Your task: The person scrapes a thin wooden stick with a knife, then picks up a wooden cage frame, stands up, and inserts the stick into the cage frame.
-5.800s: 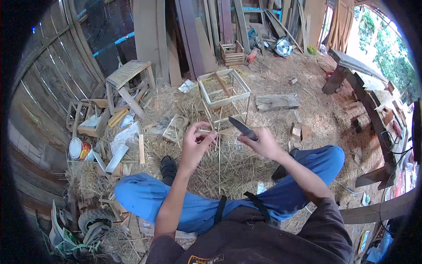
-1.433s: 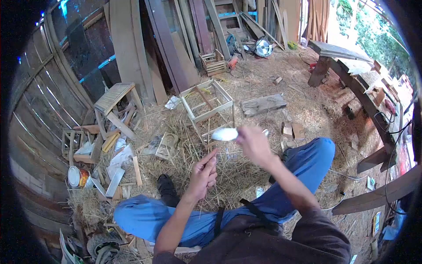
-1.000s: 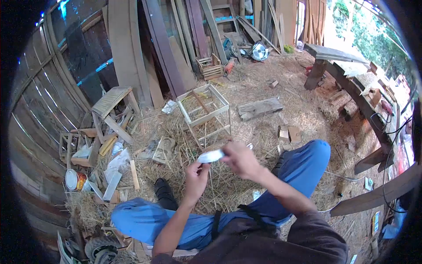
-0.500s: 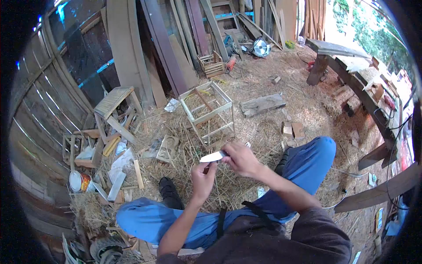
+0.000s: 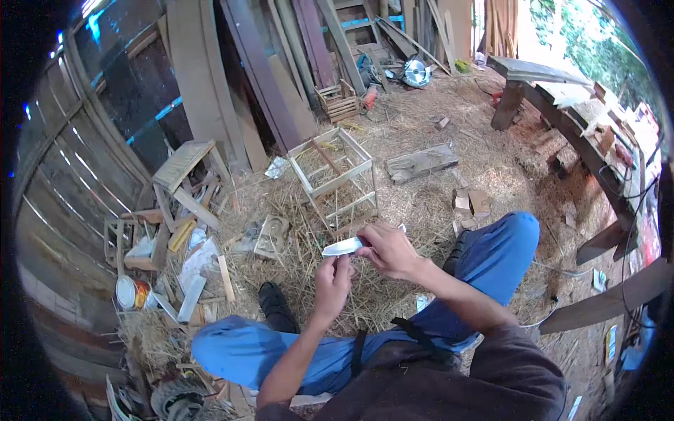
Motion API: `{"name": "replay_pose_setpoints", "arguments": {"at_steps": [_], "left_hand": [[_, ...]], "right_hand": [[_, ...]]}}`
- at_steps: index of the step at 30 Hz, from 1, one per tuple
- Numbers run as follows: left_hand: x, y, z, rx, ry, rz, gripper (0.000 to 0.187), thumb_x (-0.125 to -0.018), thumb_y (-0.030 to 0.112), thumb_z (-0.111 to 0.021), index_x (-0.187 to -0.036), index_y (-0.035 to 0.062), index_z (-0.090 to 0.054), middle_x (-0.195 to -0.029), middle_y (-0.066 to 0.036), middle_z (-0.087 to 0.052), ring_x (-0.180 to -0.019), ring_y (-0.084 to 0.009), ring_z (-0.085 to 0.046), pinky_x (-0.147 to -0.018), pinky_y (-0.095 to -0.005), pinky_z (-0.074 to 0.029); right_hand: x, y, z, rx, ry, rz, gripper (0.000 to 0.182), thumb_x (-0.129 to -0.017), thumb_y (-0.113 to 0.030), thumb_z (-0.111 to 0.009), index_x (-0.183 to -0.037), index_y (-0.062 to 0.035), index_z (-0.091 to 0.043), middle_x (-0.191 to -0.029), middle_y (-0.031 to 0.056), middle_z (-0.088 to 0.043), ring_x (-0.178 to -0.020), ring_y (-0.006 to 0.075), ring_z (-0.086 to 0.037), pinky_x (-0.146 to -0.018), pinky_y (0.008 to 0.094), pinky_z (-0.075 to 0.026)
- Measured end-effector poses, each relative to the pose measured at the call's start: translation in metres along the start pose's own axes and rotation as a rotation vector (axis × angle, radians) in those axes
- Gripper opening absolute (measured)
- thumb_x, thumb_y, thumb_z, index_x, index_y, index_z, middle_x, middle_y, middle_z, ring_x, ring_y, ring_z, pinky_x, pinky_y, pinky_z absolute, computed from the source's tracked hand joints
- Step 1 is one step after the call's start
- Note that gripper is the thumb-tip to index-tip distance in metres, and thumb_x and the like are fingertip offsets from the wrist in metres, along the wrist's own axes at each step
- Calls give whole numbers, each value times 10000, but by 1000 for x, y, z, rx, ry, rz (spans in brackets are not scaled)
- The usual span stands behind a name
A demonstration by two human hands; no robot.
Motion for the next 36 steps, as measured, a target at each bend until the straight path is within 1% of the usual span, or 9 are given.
{"name": "replay_pose_setpoints", "arguments": {"at_steps": [3, 6, 7, 11, 14, 20, 23, 29, 36], "left_hand": [[2, 2, 1, -99, 22, -29, 183, -1004, 162, -529, -1065, 14, -618, -730, 20, -535, -620, -56, -474, -537, -240, -381], [5, 32, -2, -363, 47, -396, 164, -965, 83, -553, -1094, 3, -616, -785, 0, -573, -690, -72, -507, -604, -253, -418], [3, 18, 2, -269, 45, -190, 186, -934, 26, -556, -1108, 0, -615, -826, -9, -594, -719, -74, -511, -632, -262, -430], [-2, 20, 10, -127, 76, -120, 178, -944, 39, -554, -1109, 10, -616, -814, 15, -578, -679, -52, -484, -585, -242, -404], [1, -4, 8, 200, 10, 108, 194, -922, 22, -564, -1110, 17, -613, -791, 24, -564, -621, -38, -451, -527, -229, -368], [-1, -9, -2, -13, -83, 30, 256, -932, 26, -533, -1185, 54, -569, -747, 47, -506, -558, -8, -373, -464, -184, -289], [-5, -12, 3, -119, -2, -97, 273, -931, 14, -523, -1196, 58, -571, -736, 53, -492, -557, -4, -378, -460, -188, -290], [-2, 8, 2, 133, -56, 92, 207, -992, 104, -529, -1190, 59, -574, -712, 68, -444, -542, -5, -362, -450, -194, -277], [-6, 8, 1, 176, -79, 56, 181, -1014, 164, -522, -1150, 58, -579, -705, 76, -425, -527, 2, -336, -441, -190, -259]], "right_hand": [[0, 1, 3, -16, -51, -10, 345, -912, -321, -613, -1080, -28, -544, -895, 176, -613, -856, 383, -599, -774, 468, -468], [4, -13, -8, -35, -88, 66, 316, -902, -306, -629, -1037, -32, -549, -857, 169, -601, -828, 389, -596, -756, 467, -468], [0, -13, -5, -32, -32, 117, 307, -896, -310, -637, -1001, -36, -550, -828, 158, -592, -809, 384, -597, -743, 461, -466], [-4, 3, 1, -12, -44, 27, 325, -900, -343, -627, -998, -41, -557, -828, 150, -599, -810, 366, -603, -730, 454, -462], [-2, -3, 6, -4, -58, 56, 333, -907, -349, -617, -1010, -38, -556, -860, 153, -605, -818, 369, -601, -732, 458, -464], [2, -14, -5, 51, -145, 135, 364, -918, -381, -590, -1036, -39, -556, -932, 156, -609, -915, 351, -606, -786, 439, -466], [-1, -14, 4, 64, -81, 149, 376, -901, -399, -603, -1029, -49, -556, -914, 144, -605, -927, 339, -607, -805, 428, -462], [-4, 1, 17, 163, -7, 77, 348, -850, -392, -660, -972, -77, -577, -822, 91, -576, -797, 300, -580, -716, 410, -431], [-10, -3, 21, 244, 40, 85, 337, -831, -367, -681, -938, -66, -575, -815, 96, -585, -766, 299, -576, -688, 401, -430]]}}
Point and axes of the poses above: each hand's wrist, its own x-axis away from the middle knuckle, its own z-axis out of the back of the hand, y = z × x, the point moved 8 cm from there along -x, towards the middle knuckle
